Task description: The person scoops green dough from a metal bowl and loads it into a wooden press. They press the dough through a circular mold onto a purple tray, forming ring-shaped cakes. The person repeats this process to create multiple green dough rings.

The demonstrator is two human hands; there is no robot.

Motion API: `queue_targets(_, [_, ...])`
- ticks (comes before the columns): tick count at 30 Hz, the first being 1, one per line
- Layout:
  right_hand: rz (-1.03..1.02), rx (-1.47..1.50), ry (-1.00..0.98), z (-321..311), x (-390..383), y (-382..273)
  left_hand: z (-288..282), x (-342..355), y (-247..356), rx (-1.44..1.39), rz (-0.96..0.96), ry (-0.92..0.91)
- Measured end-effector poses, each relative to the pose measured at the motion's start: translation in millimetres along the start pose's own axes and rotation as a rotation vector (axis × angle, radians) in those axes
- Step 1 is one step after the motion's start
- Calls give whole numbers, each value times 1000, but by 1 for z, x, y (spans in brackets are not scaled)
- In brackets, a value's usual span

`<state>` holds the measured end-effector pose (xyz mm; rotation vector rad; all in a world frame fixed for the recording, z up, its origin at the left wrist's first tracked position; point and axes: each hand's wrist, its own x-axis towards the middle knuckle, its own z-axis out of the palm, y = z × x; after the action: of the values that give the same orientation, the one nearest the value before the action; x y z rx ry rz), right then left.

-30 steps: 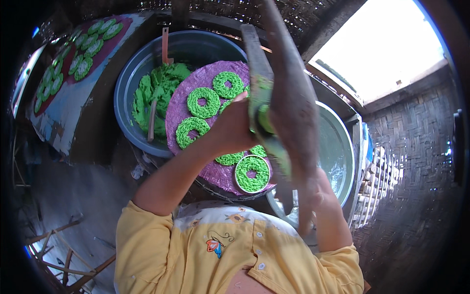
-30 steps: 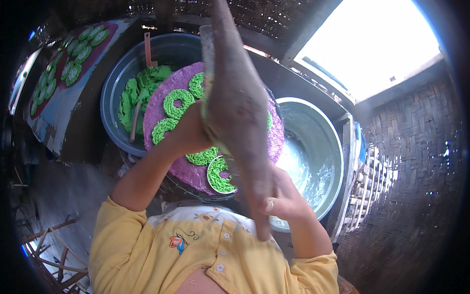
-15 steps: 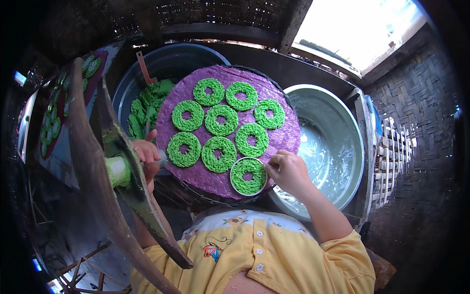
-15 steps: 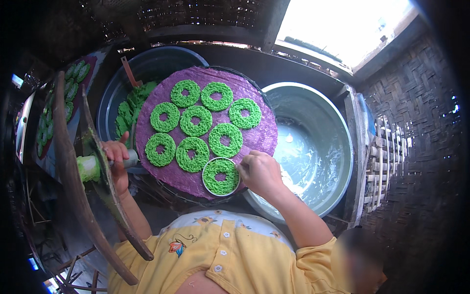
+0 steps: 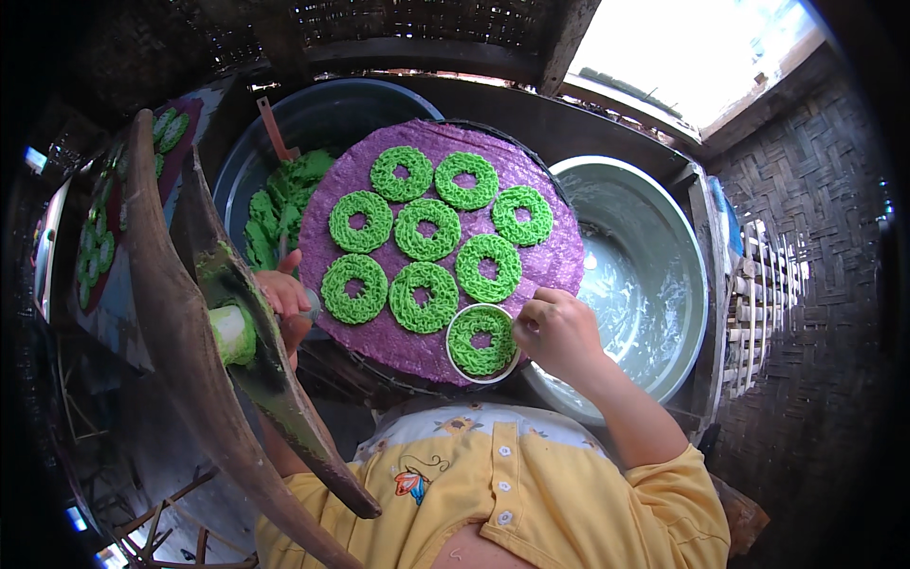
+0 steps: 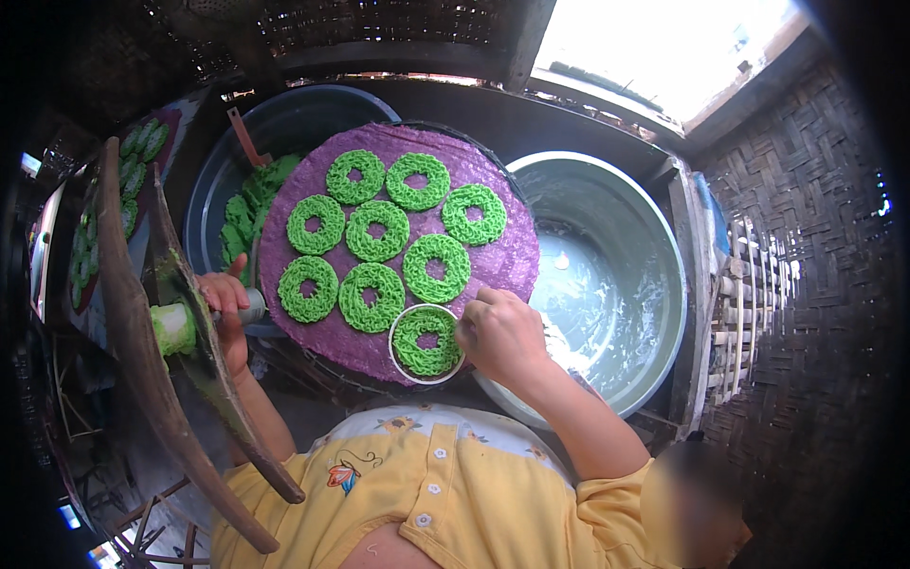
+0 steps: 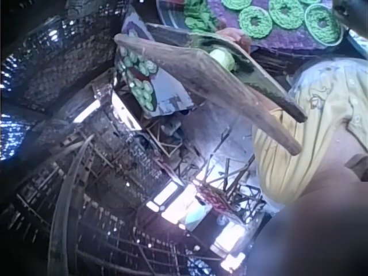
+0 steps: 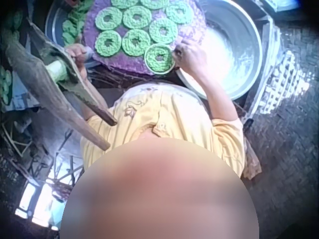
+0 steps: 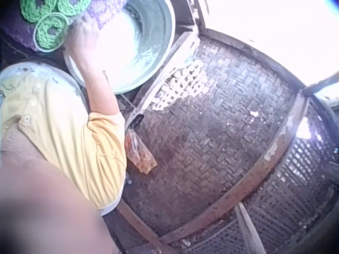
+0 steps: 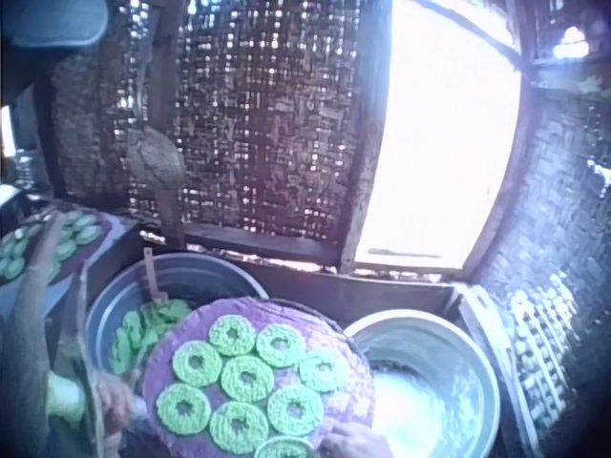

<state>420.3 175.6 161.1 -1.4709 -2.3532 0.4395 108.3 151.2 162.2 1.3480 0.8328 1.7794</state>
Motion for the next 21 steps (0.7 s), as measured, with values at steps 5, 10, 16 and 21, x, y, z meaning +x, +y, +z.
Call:
queue_targets(5, [194, 46, 102, -42, 12, 23, -5, -1, -3, 124, 63, -14])
queue_targets(10, [372, -216, 76, -57, 16, 56, -1, -1, -4, 117, 60, -10])
queue_targets(16, [399, -258, 14, -39, 21, 62, 2, 0, -6, 139, 53, -34])
queue_targets(21, [437, -199, 13, -39, 22, 66, -9, -1, -12, 178, 94, -87])
